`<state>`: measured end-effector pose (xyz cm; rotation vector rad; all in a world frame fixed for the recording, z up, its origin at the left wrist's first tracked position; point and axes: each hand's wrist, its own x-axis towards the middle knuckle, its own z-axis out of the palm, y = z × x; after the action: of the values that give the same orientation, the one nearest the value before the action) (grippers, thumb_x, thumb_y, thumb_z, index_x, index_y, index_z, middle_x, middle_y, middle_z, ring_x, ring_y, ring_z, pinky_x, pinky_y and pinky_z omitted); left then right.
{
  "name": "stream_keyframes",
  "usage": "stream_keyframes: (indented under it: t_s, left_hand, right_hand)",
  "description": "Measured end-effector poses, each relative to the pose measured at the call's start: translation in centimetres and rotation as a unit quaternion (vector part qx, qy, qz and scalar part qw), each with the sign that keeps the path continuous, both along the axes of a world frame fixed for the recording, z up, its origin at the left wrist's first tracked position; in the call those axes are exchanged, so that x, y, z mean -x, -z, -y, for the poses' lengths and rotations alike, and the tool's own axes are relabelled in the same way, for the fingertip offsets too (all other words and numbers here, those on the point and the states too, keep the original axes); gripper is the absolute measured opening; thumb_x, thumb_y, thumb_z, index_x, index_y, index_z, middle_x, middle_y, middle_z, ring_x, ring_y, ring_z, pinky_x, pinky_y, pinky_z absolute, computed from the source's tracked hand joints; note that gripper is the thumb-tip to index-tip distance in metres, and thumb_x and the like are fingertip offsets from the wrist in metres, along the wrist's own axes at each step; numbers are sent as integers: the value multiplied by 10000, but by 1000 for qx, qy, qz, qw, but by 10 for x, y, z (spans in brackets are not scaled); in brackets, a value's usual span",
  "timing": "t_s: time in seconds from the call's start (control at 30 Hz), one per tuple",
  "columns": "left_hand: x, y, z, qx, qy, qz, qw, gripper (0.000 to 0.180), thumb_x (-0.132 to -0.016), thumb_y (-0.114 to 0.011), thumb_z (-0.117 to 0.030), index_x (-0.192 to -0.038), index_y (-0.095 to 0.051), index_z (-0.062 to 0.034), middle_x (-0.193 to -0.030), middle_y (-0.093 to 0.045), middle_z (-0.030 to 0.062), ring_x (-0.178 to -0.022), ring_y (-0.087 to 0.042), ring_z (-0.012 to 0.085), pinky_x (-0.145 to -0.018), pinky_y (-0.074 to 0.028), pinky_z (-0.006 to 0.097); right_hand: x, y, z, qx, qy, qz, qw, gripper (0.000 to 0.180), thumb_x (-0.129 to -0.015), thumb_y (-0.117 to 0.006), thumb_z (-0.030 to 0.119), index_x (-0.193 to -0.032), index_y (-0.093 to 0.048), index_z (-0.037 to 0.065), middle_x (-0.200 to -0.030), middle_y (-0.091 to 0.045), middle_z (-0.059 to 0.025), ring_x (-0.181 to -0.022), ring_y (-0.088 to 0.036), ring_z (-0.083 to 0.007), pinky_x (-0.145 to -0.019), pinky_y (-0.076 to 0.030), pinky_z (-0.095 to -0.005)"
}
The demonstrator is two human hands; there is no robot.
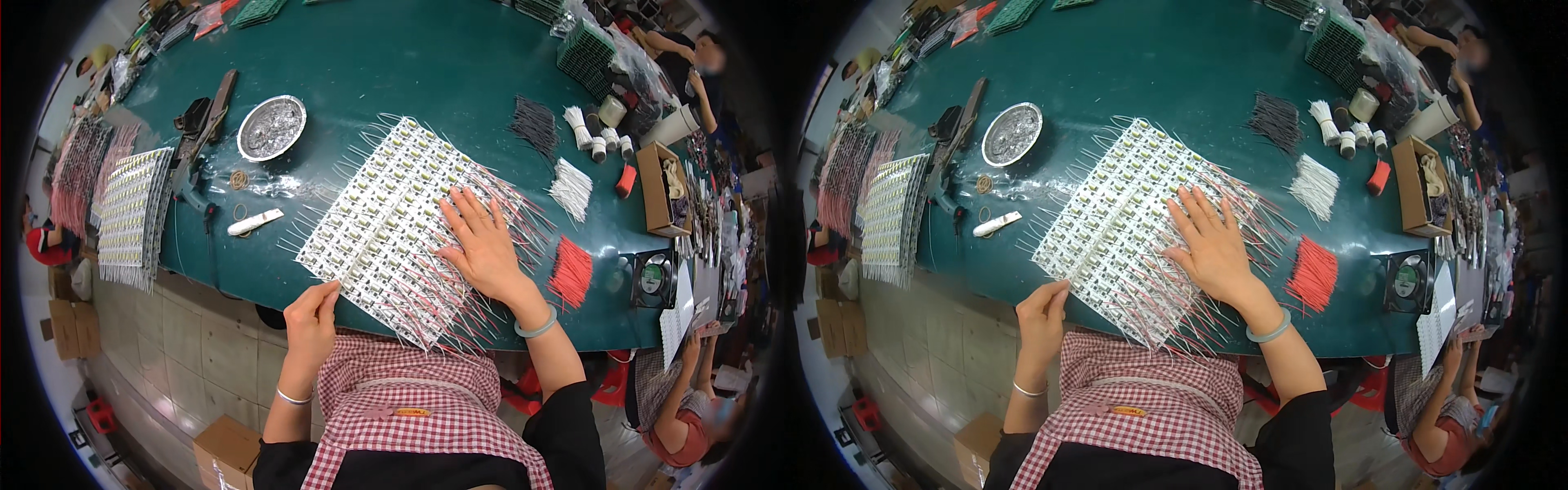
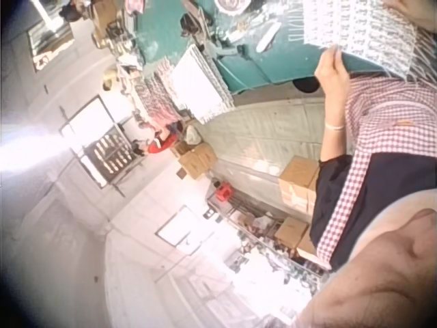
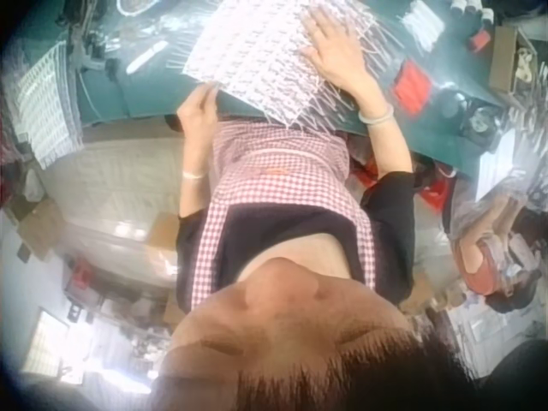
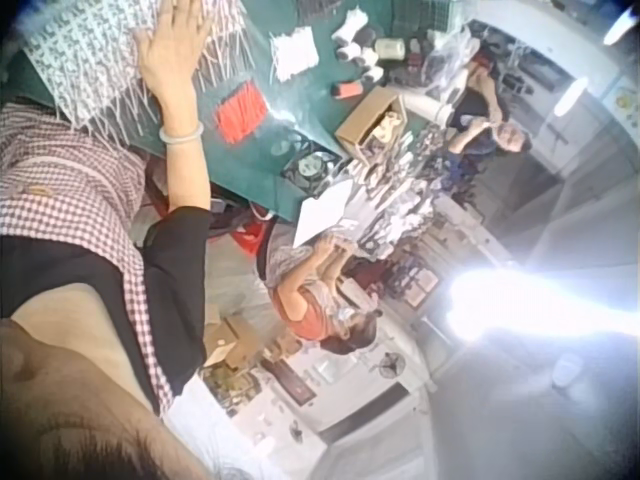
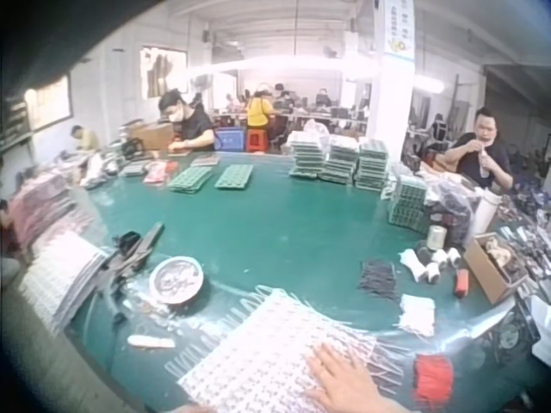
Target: The person uses a soldering iron to attach red and white wires to a large LED panel. They repeatedly pick up wires from piles on the table, position them on the panel, and apply heat to secure them. The person occasionally uses a wooden stick to adjust the wires on the panel.
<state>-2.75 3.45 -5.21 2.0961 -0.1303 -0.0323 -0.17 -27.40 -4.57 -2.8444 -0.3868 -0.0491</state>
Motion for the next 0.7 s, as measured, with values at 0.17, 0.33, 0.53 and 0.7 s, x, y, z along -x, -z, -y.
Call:
stream_keyframes:
  t_s: [0.17,0.33,0.53,0.7]
  left_hand:
    - [-7,-2,7,4,3,19,1000,137,-909,-632,39,-1025,-704,57,-784,-674,117,-610,-594,156,-571,-467,277]
    - [-1,3,4,52,6,25,998,170,-900,-633,54,-1046,-720,44,-729,-629,69,-551,-510,92,-503,-398,245]
    - [-2,4,1,60,30,38,997,218,-892,-627,71,-1082,-723,26,-728,-620,56,-563,-514,80,-510,-400,229]
    - [-2,8,-5,44,60,67,995,271,-874,-650,79,-1119,-725,-9,-737,-637,100,-567,-561,143,-510,-433,266]
  right_hand:
    - [0,0,0,-3,1,-1,1000,678,-962,-554,445,-1525,-373,112,-1603,-313,-120,-1502,-238,-290,-1219,-140,-516]
    - [0,0,0,-3,0,0,1000,675,-956,-565,433,-1517,-384,106,-1601,-316,-125,-1502,-238,-297,-1217,-144,-521]
    - [-2,-14,6,-41,-24,-39,998,600,-979,-560,316,-1516,-389,113,-1587,-329,-152,-1483,-271,-333,-1208,-180,-505]
    - [-51,-30,2,-156,-48,21,986,383,-903,-615,67,-1285,-599,47,-1369,-539,-159,-1289,-482,-346,-1072,-385,-448]
